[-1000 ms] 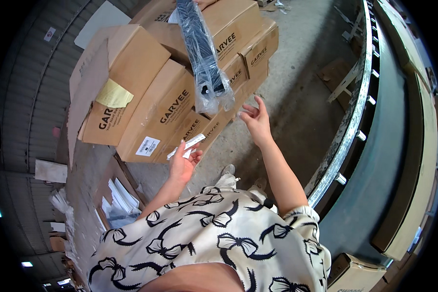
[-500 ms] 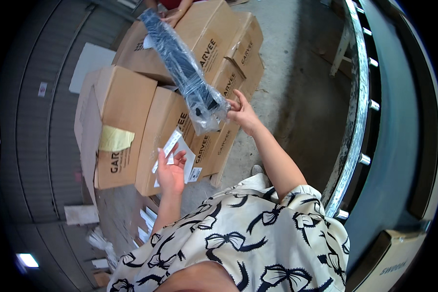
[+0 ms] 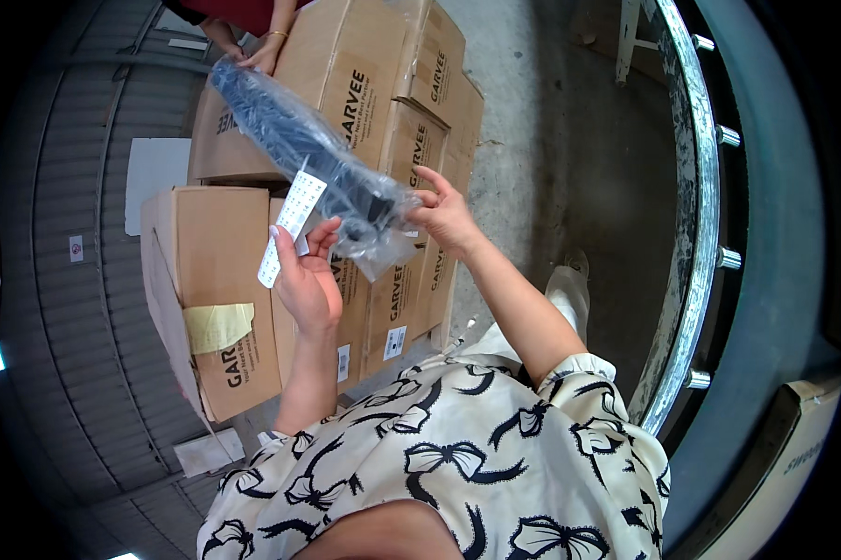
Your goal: The person handles long, plastic-wrapped furniture components and applies adhesive labels to them. They also use a yellow utility knife to cut open a cardboard box and place the wrapped parts inside. The task involves moving between a conveyor belt and a stack of boxes in a warehouse setting.
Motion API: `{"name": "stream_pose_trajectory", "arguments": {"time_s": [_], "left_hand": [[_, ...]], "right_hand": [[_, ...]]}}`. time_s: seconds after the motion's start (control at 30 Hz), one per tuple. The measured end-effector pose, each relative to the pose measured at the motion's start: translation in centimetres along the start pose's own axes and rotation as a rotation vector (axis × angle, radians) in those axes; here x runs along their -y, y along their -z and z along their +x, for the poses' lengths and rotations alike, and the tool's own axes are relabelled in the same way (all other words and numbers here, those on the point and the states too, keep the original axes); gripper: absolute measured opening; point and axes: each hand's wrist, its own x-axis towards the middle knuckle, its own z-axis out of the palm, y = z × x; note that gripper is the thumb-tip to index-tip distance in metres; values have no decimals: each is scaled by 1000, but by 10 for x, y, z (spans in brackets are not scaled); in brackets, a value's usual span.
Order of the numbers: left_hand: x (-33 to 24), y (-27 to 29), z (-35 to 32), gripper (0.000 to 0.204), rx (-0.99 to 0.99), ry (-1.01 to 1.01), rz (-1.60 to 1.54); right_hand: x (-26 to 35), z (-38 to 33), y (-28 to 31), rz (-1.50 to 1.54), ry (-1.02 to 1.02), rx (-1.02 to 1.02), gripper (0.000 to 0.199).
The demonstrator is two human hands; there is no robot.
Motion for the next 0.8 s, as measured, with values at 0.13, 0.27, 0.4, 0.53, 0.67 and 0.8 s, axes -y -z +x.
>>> {"name": "stream_pose_trajectory", "arguments": {"time_s": [0.13, 0.27, 0.4, 0.53, 0.67, 0.8], "left_hand": [[4, -37, 29, 40, 35, -70, 85], [18, -56, 57, 40, 48, -177, 294], [45, -41, 66, 34, 262, -172, 758], [61, -34, 66, 23, 377, -414, 851], [62, -31, 69, 20, 447, -387, 966], [75, -36, 77, 18, 421, -333, 897]], "right_hand": [[10, 7, -7, -254, 69, 77, 75], [5, 8, -3, -199, 32, 88, 72], [6, 2, 9, 71, -167, -12, 55], [10, 8, 22, 308, -306, -79, 39], [5, 12, 11, 444, -408, -161, 28], [-1, 12, 7, 452, -413, -202, 26]]}}
